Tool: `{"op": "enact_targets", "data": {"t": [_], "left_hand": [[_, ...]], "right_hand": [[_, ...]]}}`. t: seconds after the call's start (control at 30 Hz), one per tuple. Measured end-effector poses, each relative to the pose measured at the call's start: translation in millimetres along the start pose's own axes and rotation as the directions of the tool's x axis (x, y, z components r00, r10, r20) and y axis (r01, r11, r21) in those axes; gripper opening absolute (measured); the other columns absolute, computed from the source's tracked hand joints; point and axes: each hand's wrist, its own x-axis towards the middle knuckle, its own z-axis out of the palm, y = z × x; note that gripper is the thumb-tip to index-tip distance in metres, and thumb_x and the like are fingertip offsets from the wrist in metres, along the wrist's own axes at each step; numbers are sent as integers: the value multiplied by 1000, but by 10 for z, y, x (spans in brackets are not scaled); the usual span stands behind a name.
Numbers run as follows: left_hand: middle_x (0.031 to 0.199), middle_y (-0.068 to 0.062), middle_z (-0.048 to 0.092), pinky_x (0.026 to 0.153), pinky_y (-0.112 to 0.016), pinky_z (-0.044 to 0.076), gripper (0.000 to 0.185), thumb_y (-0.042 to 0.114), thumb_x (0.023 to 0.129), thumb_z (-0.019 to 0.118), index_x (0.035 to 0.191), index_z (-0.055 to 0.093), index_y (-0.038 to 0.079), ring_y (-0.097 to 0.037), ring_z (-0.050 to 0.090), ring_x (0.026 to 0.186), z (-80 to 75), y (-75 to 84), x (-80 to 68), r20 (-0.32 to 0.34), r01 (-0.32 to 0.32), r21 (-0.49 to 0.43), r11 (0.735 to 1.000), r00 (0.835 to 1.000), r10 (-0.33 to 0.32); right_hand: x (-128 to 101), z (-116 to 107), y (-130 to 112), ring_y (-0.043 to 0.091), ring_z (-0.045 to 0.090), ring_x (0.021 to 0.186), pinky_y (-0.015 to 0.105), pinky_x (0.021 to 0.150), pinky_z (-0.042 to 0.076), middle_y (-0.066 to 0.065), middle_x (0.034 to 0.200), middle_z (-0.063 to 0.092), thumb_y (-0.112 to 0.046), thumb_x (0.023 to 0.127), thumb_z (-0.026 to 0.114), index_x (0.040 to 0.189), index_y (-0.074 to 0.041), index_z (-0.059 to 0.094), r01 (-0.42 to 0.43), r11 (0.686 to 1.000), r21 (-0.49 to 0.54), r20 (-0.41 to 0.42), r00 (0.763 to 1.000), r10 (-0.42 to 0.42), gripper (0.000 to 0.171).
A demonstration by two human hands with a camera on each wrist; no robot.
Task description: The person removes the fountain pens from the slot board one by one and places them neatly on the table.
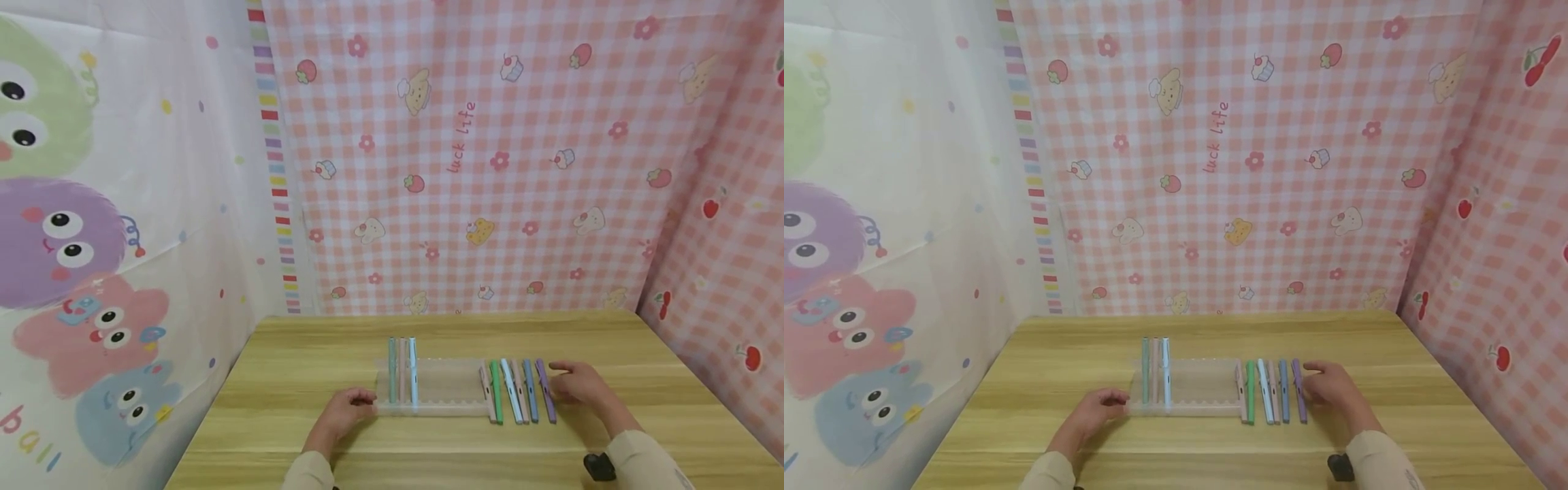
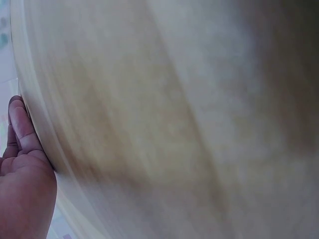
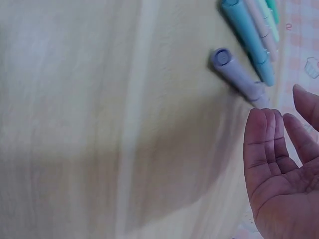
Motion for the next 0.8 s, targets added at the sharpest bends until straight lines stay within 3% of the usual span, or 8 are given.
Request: {"op": "enact_targets", "data": {"t": [0.13,0.3,0.5,0.8], "left_hand": [[98,-8,67,77,-29,50,19,-1,87,71,103,67,-8,-16,57,88,7,-1,5,-10,9,-7,1000,1000,-9],[98,-7,67,78,-30,50,19,0,87,72,104,67,-7,-16,58,89,6,-6,4,-15,22,-9,1000,1000,-22],[96,-6,67,78,-31,50,18,0,86,72,103,68,-6,-17,58,89,15,-5,12,-20,16,5,1000,1000,-16],[95,-6,66,77,-30,50,19,0,86,72,103,67,-6,-16,58,88,18,-9,13,-23,19,-5,1000,1000,-19]], "right_hand": [[9,36,-111,31,65,94,44,81,55,31,117,61,-8,99,55,141,17,37,20,1000,-14,-7,1000,-20,52],[-9,177,-308,44,57,112,48,88,53,37,134,47,-14,103,52,143,14,37,55,998,7,-26,998,-54,51],[-21,412,-543,44,55,117,46,89,53,34,136,48,-19,103,53,143,8,43,86,996,22,-86,993,-84,50],[22,761,-857,40,54,121,41,91,53,25,136,54,-18,101,57,140,3,51,130,980,148,-172,980,-104,44]]}}
